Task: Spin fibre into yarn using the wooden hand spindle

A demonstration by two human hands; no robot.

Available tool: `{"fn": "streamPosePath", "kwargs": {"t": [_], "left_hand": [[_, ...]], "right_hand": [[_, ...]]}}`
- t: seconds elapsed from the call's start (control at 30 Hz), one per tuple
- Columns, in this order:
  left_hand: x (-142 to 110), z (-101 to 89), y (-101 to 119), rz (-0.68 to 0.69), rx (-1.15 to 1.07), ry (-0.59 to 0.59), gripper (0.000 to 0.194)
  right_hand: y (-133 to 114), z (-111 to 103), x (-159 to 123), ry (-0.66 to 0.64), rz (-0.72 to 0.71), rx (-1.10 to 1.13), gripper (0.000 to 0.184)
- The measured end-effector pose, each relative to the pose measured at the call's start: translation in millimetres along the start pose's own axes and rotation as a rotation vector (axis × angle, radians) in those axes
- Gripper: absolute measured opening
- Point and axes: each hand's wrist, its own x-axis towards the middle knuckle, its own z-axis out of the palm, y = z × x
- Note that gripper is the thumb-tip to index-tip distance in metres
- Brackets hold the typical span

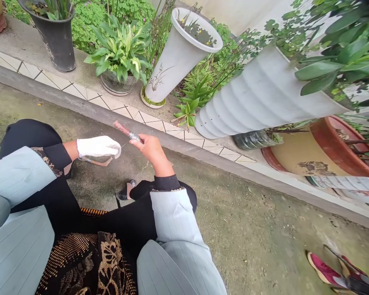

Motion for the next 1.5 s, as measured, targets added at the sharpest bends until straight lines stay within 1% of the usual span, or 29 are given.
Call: {"fn": "streamPosePath", "kwargs": {"t": [0.07, 0.1, 0.13, 0.2, 0.27, 0.33, 0.4, 0.47, 0.5, 0.53, 0.6, 0.67, 0.7, 0.73, 0.83, 0.9, 0.97, 1.03, 1.1, 1.17, 1.23, 1.27, 1.3, 1.33, 1.37, 1.4, 1.43, 1.47, 1.5], "left_hand": [[1.6, -1.3, -2.1, 0.003, 0.175, -0.04, 0.03], [2.7, -1.6, -3.8, 0.008, 0.288, -0.027, 0.029], [4.0, -1.4, -6.0, 0.015, 0.403, 0.015, 0.028], [6.8, -0.1, -10.5, 0.048, 0.572, 0.069, 0.027], [9.0, 1.6, -13.3, 0.076, 0.631, 0.061, 0.025], [10.0, 2.3, -13.0, 0.07, 0.581, 0.016, 0.023], [9.9, 1.6, -10.6, 0.045, 0.41, -0.032, 0.025], [9.2, 0.0, -8.2, 0.031, 0.151, -0.051, 0.026], [8.8, -0.7, -7.2, 0.026, 0.016, -0.038, 0.028], [8.4, -1.1, -6.3, 0.018, -0.103, -0.016, 0.03], [7.5, -1.2, -3.7, -0.013, -0.254, 0.022, 0.032], [6.3, -0.3, 1.1, -0.04, -0.28, 0.025, 0.03], [5.6, 0.5, 4.4, -0.04, -0.256, 0.012, 0.03], [4.8, 1.4, 8.0, -0.031, -0.219, 0.001, 0.029], [3.0, 4.4, 16.6, -0.006, -0.077, -0.023, 0.028], [3.0, 5.8, 17.4, -0.002, 0.053, -0.023, 0.026], [4.0, 5.8, 14.0, 0.016, 0.212, -0.011, 0.026], [5.2, 4.3, 8.7, 0.046, 0.357, 0.004, 0.027], [6.0, 1.7, 4.2, 0.064, 0.446, 0.003, 0.026], [6.0, -1.1, 1.5, 0.067, 0.49, -0.005, 0.024], [5.5, -3.0, -0.2, 0.054, 0.467, -0.012, 0.023], [5.2, -3.6, -0.9, 0.04, 0.418, -0.009, 0.024], [5.0, -3.8, -1.5, 0.024, 0.343, -0.004, 0.024], [4.8, -3.8, -1.7, 0.011, 0.245, 0.009, 0.024], [4.6, -3.6, -1.5, 0.0, 0.138, 0.024, 0.025], [4.6, -3.3, -0.7, -0.012, 0.039, 0.039, 0.027], [4.6, -2.8, 0.6, -0.024, -0.038, 0.047, 0.029], [4.6, -2.2, 2.3, -0.04, -0.083, 0.075, 0.03], [4.6, -1.6, 4.3, -0.051, -0.098, 0.087, 0.03]], "right_hand": [[-2.0, 5.3, 0.2, -0.023, 0.017, -0.191, 0.037], [-3.4, 8.7, 0.5, -0.057, 0.022, -0.278, 0.037], [-4.7, 12.5, 1.2, -0.105, 0.022, -0.355, 0.037], [-7.0, 20.9, 3.3, -0.245, 0.008, -0.454, 0.036], [-8.3, 28.0, 4.8, -0.42, -0.029, -0.466, 0.034], [-8.7, 29.9, 3.6, -0.584, -0.086, -0.368, 0.032], [-8.1, 24.1, -0.9, -0.712, -0.138, -0.151, 0.03], [-6.4, 11.2, -7.1, -0.751, -0.174, 0.134, 0.03], [-5.0, 3.2, -9.9, -0.711, -0.187, 0.277, 0.034], [-3.0, -4.8, -12.1, -0.629, -0.192, 0.412, 0.039], [2.4, -17.9, -13.3, -0.297, -0.167, 0.64, 0.048], [9.0, -24.2, -10.4, -0.065, -0.123, 0.661, 0.047], [12.3, -24.5, -7.8, -0.007, -0.098, 0.634, 0.046], [15.2, -23.2, -4.8, 0.005, -0.07, 0.593, 0.045], [20.3, -14.2, 3.1, -0.032, 0.023, 0.437, 0.041], [20.5, -7.6, 5.9, -0.033, 0.063, 0.231, 0.039], [18.6, -1.5, 6.8, -0.032, 0.071, 0.004, 0.039], [15.2, 4.6, 6.3, -0.09, 0.058, -0.167, 0.037], [10.6, 11.1, 4.9, -0.237, 0.047, -0.256, 0.032], [5.3, 16.7, 2.2, -0.458, 0.036, -0.223, 0.028], [0.1, 18.6, -1.8, -0.695, 0.0, -0.08, 0.027], [-2.0, 17.3, -4.1, -0.781, -0.038, 0.016, 0.027], [-3.5, 14.6, -6.5, -0.825, -0.084, 0.117, 0.028], [-4.1, 10.6, -8.5, -0.819, -0.131, 0.215, 0.029], [-3.6, 5.7, -10.1, -0.759, -0.172, 0.315, 0.031], [-1.9, 0.7, -11.0, -0.651, -0.198, 0.413, 0.033], [0.8, -3.8, -11.1, -0.51, -0.204, 0.502, 0.036], [4.3, -7.2, -10.3, -0.355, -0.193, 0.579, 0.038], [8.2, -9.1, -8.8, -0.232, -0.168, 0.639, 0.04]]}}
